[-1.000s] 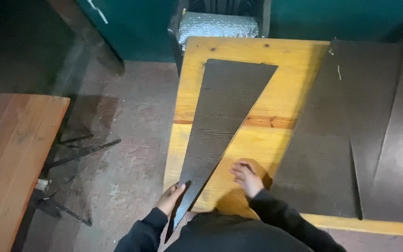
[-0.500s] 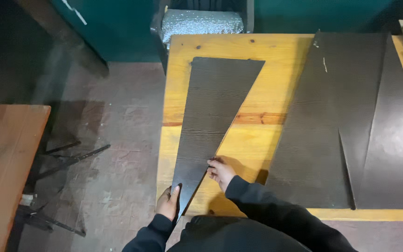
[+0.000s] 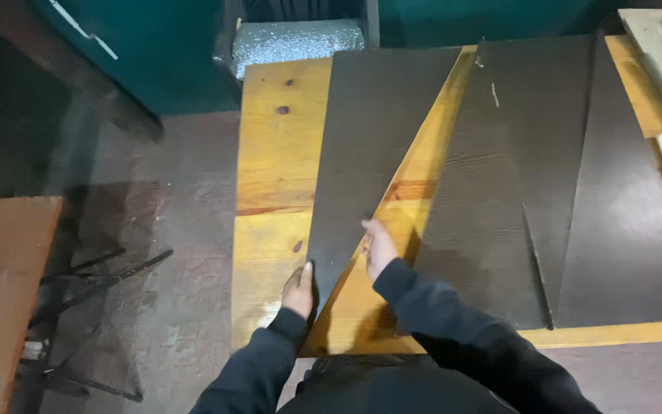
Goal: The person wipes several dark brown triangular wood panels with a pink cloth, moving them around a wooden table and then setting them aside.
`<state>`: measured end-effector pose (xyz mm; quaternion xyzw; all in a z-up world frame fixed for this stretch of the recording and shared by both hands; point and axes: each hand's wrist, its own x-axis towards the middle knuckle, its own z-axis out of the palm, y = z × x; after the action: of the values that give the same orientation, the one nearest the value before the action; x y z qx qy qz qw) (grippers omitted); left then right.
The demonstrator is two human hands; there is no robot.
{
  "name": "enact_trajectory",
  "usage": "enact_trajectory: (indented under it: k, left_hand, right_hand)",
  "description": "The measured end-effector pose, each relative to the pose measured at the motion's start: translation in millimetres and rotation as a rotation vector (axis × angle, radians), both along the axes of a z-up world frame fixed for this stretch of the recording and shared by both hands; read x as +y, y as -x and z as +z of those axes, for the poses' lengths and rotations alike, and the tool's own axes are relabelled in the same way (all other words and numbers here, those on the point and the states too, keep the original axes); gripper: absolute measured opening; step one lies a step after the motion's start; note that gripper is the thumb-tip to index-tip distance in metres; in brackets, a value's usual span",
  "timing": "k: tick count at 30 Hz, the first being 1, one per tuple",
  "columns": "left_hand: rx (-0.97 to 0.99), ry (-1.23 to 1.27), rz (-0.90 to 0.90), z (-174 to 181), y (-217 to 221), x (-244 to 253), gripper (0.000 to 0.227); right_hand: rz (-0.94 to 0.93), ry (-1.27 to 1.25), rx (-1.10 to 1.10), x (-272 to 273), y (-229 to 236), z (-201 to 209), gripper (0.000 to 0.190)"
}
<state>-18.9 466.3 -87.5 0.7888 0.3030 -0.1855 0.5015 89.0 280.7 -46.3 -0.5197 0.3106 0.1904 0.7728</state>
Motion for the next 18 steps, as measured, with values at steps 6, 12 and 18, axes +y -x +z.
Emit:
enact_trajectory:
  k: [6, 12, 18]
  left_hand:
    - [-0.149, -0.024, -0.035, -47, -72, -72, 0.072]
    - [-0.078, -0.045, 0.007, -40, -92, -137, 0.078]
    - [-0.083, -0.086, 0.070, -74, -82, -162, 0.069]
  right_hand:
    - [-0.061, 0.034, -0.126, -70, -80, -54, 0.083]
    - [0.104, 0.136, -0.173, -124, -84, 42, 0.091]
    - [0.258, 0.475, -0.319, -182, -80, 65, 0.080]
